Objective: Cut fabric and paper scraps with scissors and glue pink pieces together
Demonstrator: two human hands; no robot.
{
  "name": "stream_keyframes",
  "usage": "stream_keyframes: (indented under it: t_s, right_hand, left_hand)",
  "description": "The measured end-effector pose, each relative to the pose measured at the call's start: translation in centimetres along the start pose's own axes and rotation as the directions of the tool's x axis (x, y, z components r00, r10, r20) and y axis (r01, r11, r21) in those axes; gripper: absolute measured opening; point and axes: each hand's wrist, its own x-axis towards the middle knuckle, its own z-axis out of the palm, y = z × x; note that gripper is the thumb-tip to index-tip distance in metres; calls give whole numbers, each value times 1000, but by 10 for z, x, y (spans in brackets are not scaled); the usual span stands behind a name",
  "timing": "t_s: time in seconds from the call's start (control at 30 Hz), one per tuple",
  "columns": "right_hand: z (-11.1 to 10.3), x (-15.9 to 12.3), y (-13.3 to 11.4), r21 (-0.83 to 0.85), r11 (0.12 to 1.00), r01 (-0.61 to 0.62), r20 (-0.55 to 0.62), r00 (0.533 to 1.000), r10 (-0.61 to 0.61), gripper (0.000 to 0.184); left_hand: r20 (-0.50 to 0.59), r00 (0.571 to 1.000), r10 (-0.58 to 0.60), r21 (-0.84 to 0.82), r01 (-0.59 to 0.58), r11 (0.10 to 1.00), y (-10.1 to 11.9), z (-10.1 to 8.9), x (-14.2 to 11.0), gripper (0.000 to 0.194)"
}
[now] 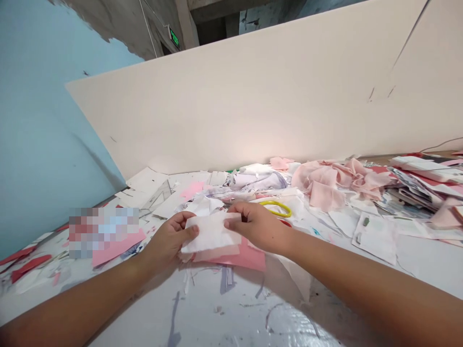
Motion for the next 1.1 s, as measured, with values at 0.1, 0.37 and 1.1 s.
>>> stream_keyframes:
  t_s: [0.1,0.37,1.1]
  right_hand:
    - [-5,5,3,106,992,-68,-42,996,73,26]
    - [-5,8,13,434,881,-187,147,980,135,28]
    - [10,0,25,714,580,-392,268,919,291,18]
  left_hand:
    - [-32,999,18,32,-17,999,-3,0,1,21]
    - [-2,1000,13,77,-13,997,-2,3,-1,19]
    - [77,997,-9,78,3,997,-22,-2,-6,33]
